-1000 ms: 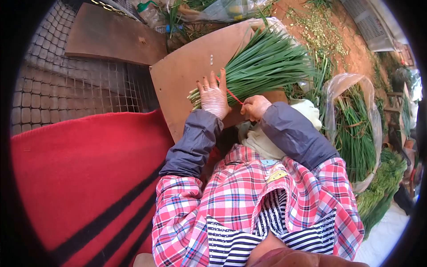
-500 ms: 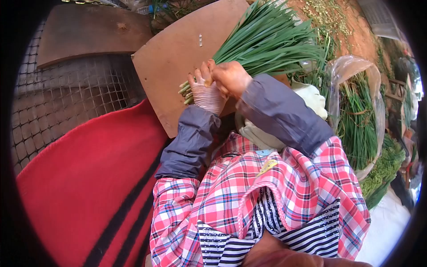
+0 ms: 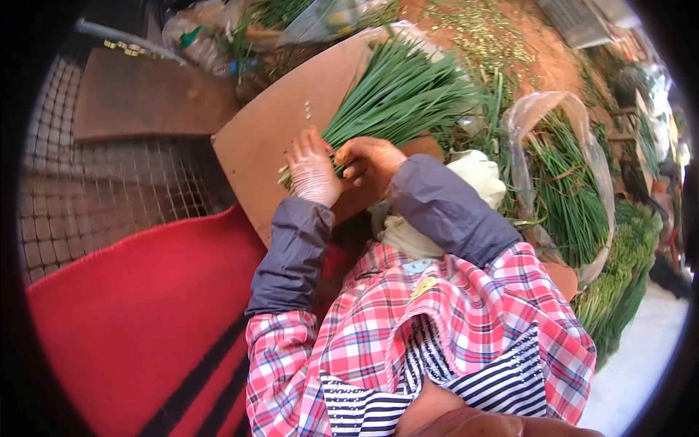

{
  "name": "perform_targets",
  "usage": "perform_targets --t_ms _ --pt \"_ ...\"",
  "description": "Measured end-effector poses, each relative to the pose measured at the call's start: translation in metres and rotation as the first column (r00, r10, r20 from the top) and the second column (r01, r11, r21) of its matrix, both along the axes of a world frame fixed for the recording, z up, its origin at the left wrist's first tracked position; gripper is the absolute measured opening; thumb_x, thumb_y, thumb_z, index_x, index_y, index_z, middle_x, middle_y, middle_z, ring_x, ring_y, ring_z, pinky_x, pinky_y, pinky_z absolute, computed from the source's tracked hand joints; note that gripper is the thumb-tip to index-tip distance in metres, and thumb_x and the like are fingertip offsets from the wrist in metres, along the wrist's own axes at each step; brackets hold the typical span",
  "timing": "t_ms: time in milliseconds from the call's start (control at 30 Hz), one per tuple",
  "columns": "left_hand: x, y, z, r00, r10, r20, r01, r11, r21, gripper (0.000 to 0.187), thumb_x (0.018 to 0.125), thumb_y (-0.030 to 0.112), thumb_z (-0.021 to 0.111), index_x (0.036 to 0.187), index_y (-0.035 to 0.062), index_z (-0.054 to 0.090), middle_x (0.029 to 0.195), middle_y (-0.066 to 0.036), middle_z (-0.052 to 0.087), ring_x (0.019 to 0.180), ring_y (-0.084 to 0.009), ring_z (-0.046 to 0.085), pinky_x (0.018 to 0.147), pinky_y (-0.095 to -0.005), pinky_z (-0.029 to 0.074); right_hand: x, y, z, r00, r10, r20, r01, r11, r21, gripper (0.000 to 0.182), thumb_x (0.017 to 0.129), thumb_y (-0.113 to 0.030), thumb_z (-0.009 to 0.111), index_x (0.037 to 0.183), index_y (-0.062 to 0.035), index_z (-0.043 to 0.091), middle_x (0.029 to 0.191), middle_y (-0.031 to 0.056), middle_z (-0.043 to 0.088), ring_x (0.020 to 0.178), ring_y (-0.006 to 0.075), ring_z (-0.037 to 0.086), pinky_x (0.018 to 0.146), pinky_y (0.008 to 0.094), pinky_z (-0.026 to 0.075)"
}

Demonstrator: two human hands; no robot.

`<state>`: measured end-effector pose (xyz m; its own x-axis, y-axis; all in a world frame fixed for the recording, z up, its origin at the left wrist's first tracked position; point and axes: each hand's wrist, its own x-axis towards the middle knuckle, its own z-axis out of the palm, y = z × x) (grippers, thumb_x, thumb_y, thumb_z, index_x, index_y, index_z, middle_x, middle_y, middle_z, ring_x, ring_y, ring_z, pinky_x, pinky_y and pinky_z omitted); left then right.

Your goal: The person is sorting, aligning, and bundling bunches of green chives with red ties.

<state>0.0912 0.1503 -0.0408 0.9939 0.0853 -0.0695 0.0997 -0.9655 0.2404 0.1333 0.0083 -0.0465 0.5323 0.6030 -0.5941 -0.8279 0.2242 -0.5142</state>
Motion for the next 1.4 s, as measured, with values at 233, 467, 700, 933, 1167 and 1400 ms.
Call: perform_targets --t_ms 233,467,700,933,1167,1400 --pt "0.002 -0.014 -0.034 0.998 0.049 -0.026 -0.043 0.981 0.191 0.076 0.065 0.030 0.066 0.127 0.0025 0.032 0.119 -0.013 0.046 0.104 -0.0305 0.047 0.089 -0.0463 0.033 -0.012 0.019 -0.033 0.598 0.284 0.750 0.113 0.896 -0.429 0.023 0.080 -0.020 0.047 0.079 -0.0011 0.060 0.064 0.0122 0.056 0.058 0.0215 0.055 0.052 0.0341 0.044" --pt "-0.009 -0.018 -0.062 0.999 0.006 0.040 -0.020 0.938 0.346 0.062 0.071 0.030 0.057 0.124 0.0047 0.038 0.118 -0.010 0.047 0.101 -0.0260 0.047 0.085 -0.0412 0.033 0.000 0.033 -0.003 0.767 0.216 0.604 0.055 0.916 -0.398 0.029 0.081 -0.024 0.051 0.091 0.0012 0.061 0.089 0.0178 0.061 0.080 0.0266 0.058 0.074 0.0321 0.045" --pt "-0.008 -0.010 -0.043 1.000 0.023 0.009 -0.020 0.963 -0.269 0.102 0.051 0.049 0.072 0.131 0.0033 0.029 0.127 -0.014 0.040 0.112 -0.0309 0.041 0.092 -0.0463 0.031 0.011 -0.034 0.063 0.583 0.516 0.627 -0.282 0.853 -0.440 0.035 0.081 -0.030 0.055 0.103 -0.0038 0.061 0.094 0.0129 0.063 0.093 0.0245 0.059 0.081 0.0320 0.045" --pt "0.062 -0.076 0.002 0.971 -0.119 -0.210 0.126 0.992 0.022 0.122 0.044 0.041 0.084 0.136 0.0040 0.013 0.129 -0.022 0.037 0.117 -0.0373 0.039 0.095 -0.0444 0.034 -0.024 -0.115 0.010 0.786 0.392 0.478 -0.217 0.899 -0.381 0.035 0.080 -0.026 0.059 0.110 -0.0077 0.059 0.091 0.0075 0.064 0.075 0.0131 0.060 0.072 0.0276 0.047" --pt "0.125 -0.012 -0.038 0.879 0.013 -0.477 -0.347 0.703 -0.620 0.058 0.064 0.011 0.072 0.113 -0.0062 0.045 0.098 -0.018 0.060 0.084 -0.0302 0.061 0.074 -0.0362 0.050 -0.016 -0.127 0.003 0.886 0.199 0.419 -0.104 0.966 -0.237 0.040 0.078 -0.027 0.060 0.109 -0.0028 0.057 0.092 0.0068 0.062 0.070 0.0146 0.061 0.066 0.0274 0.048" --pt "0.054 0.042 0.002 0.840 0.281 -0.464 -0.460 -0.086 -0.884 0.035 0.081 0.012 0.050 0.113 -0.0042 0.047 0.104 -0.016 0.058 0.088 -0.0316 0.059 0.075 -0.0414 0.051 -0.015 -0.125 0.005 0.902 0.217 0.374 -0.148 0.968 -0.204 0.039 0.080 -0.027 0.059 0.112 -0.0048 0.057 0.092 0.0061 0.061 0.070 0.0128 0.060 0.064 0.0263 0.047"
